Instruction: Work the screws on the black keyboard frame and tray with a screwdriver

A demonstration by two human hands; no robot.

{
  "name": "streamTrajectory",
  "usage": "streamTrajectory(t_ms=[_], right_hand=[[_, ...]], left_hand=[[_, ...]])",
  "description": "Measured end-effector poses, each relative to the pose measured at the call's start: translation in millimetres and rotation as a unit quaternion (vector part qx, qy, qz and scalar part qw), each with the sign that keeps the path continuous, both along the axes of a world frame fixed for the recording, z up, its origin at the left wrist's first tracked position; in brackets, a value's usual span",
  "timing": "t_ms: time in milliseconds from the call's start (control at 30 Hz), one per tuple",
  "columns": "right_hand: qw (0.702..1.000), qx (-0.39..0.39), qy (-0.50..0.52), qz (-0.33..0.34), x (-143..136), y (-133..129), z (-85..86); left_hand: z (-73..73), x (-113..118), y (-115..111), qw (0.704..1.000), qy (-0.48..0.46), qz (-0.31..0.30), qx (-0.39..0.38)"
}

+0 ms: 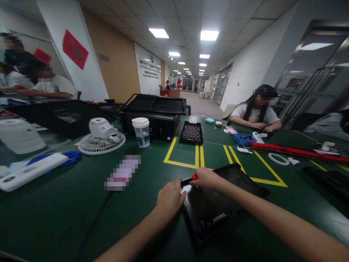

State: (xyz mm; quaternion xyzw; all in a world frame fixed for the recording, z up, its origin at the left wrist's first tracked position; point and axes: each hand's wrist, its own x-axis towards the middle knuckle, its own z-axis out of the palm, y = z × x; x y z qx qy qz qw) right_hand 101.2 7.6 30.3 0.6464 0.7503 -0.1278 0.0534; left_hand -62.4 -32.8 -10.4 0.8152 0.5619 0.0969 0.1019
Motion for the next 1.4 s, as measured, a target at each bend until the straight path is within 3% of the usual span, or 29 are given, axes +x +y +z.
streamTrajectory(t_ms=[400, 600, 733, 900, 933, 1033, 1100, 1233, 1400], right_hand=[[1.0, 0.031, 0.002, -0.004, -14.4, 17.7, -4.6], [0.998, 0.012, 0.056, -0.02, -4.0, 16.7, -2.3], [0.991, 0.0, 0.127, -0.033, 7.3, 12.0, 9.8], [0.971, 0.058, 0.225, -0.052, 22.3, -7.1, 44.7], [0.963, 0.077, 0.254, -0.051, 25.6, -12.8, 52.5], [0.883, 0.096, 0.457, -0.041, 35.6, -31.1, 72.4], [0.841, 0.097, 0.532, -0.031, 41.1, -41.7, 81.5], [0.766, 0.123, 0.63, -0.039, 46.1, -56.1, 89.8], [0.702, 0.159, 0.692, -0.06, 45.9, -67.0, 91.4]], left_hand=[[-3.3, -14.9, 25.7, 0.999, 0.0, 0.04, 0.015], [-9.6, -14.9, 36.1, 0.997, -0.067, 0.016, 0.033], [-11.9, -13.5, 41.0, 0.995, -0.098, 0.012, 0.033], [-18.1, -11.3, 49.0, 0.991, -0.126, 0.009, 0.039], [-20.3, -10.7, 50.8, 0.991, -0.128, 0.015, 0.037], [-27.0, -8.7, 56.0, 0.988, -0.141, 0.01, 0.058], [-30.2, -7.5, 58.5, 0.987, -0.147, 0.009, 0.067], [-33.0, -5.1, 60.5, 0.985, -0.156, 0.01, 0.075], [-34.3, -1.1, 59.4, 0.983, -0.154, 0.03, 0.094]])
